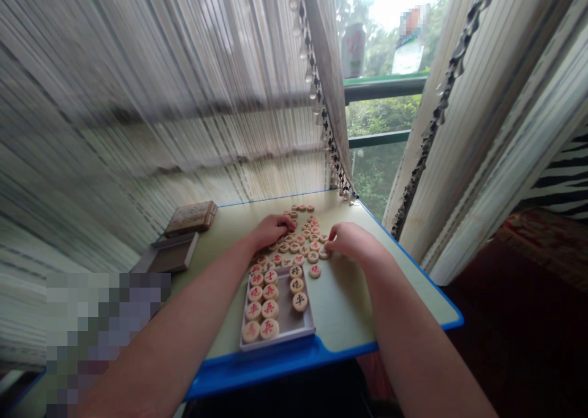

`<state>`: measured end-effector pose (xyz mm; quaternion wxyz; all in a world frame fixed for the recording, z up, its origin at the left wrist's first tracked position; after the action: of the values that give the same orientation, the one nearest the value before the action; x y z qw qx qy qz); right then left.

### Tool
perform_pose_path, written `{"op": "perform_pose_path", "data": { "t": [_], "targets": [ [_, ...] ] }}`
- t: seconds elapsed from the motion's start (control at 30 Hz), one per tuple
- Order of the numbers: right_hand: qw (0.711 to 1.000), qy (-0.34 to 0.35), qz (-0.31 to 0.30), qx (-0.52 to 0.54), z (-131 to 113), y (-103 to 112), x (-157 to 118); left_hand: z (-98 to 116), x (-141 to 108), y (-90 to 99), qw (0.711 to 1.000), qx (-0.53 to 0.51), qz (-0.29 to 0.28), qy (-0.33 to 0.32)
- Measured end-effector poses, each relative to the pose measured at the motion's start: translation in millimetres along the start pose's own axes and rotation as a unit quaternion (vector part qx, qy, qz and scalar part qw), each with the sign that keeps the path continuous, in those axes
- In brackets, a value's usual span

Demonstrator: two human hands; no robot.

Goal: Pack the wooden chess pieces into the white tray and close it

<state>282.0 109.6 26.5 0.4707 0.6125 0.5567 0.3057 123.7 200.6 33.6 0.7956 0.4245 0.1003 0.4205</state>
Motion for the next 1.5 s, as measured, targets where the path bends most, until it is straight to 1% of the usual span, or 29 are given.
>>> {"op": "perform_pose_path", "data": {
  "t": [0.07,0.2,0.27,0.33,0.4,0.5,0.6,0.63,0.73,0.83,0.93,1.03,1.13,1.23,1.33,1.4,1.47,1.5],
  "targets": [
    [0.999,0.011,0.000,0.030,-1.9,0.0,0.4,-1.0,0.6,-0.4,1.000,-0.003,0.004,0.000],
    [0.996,0.041,0.026,0.073,-6.2,2.5,3.1,-2.3,1.2,0.1,1.000,-0.009,0.012,0.003],
    [0.995,0.043,0.038,0.079,-5.4,3.6,5.4,-2.4,0.5,1.0,1.000,-0.019,0.018,0.011],
    [0.996,0.036,0.056,0.067,-2.5,6.2,7.4,-3.7,-1.0,2.2,0.998,-0.047,0.027,0.031],
    [0.996,0.028,0.076,0.045,-0.2,9.8,8.6,-6.2,-2.7,2.7,0.992,-0.107,0.038,0.062],
    [0.993,0.030,0.108,0.025,-2.8,13.6,8.3,-7.0,-3.7,8.7,0.965,-0.234,0.090,0.083],
    [0.988,0.074,0.137,0.023,-19.4,11.9,5.2,-9.8,-3.8,17.3,0.932,-0.319,0.147,0.088],
    [0.984,0.099,0.146,0.025,-27.8,10.1,3.4,-11.4,-3.3,17.7,0.925,-0.337,0.151,0.090],
    [0.965,0.189,0.175,0.043,-53.8,5.2,-4.6,-14.5,-0.1,15.6,0.904,-0.398,0.136,0.081],
    [0.945,0.260,0.190,0.063,-71.4,2.2,-12.8,-18.5,1.0,17.4,0.882,-0.444,0.143,0.072],
    [0.936,0.292,0.182,0.070,-79.3,-1.2,-17.1,-20.8,-0.7,22.0,0.866,-0.465,0.169,0.072],
    [0.940,0.291,0.167,0.057,-81.4,-7.4,-16.1,-16.7,-1.4,23.3,0.855,-0.487,0.167,0.065],
    [0.947,0.273,0.163,0.041,-78.5,-8.9,-12.5,-12.1,-0.7,22.7,0.857,-0.490,0.148,0.057],
    [0.956,0.219,0.186,0.053,-65.0,2.7,-8.2,-11.4,-0.7,24.6,0.865,-0.477,0.146,0.048],
    [0.964,0.177,0.183,0.071,-53.7,11.5,-7.5,-9.9,-5.0,29.1,0.892,-0.421,0.158,0.032],
    [0.964,0.187,0.170,0.083,-55.6,11.2,-10.6,-6.2,-11.3,33.8,0.922,-0.347,0.171,0.023],
    [0.956,0.227,0.159,0.092,-64.6,7.9,-16.4,-0.3,-18.9,38.1,0.948,-0.267,0.171,0.021],
    [0.950,0.251,0.157,0.096,-70.0,6.1,-19.7,1.8,-23.0,40.4,0.956,-0.240,0.168,0.028]
  ]
}}
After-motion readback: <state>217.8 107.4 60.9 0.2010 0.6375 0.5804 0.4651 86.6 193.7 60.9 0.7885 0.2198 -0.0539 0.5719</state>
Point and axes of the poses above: each hand's wrist, its own x-axis towards the middle knuckle, its own y-axis out of the back of the hand, z = x × y, the point moved 9 cm from there along x, towards the middle knuckle, and after that the axes turned 4 degrees about -y, right-handed, at the moved point
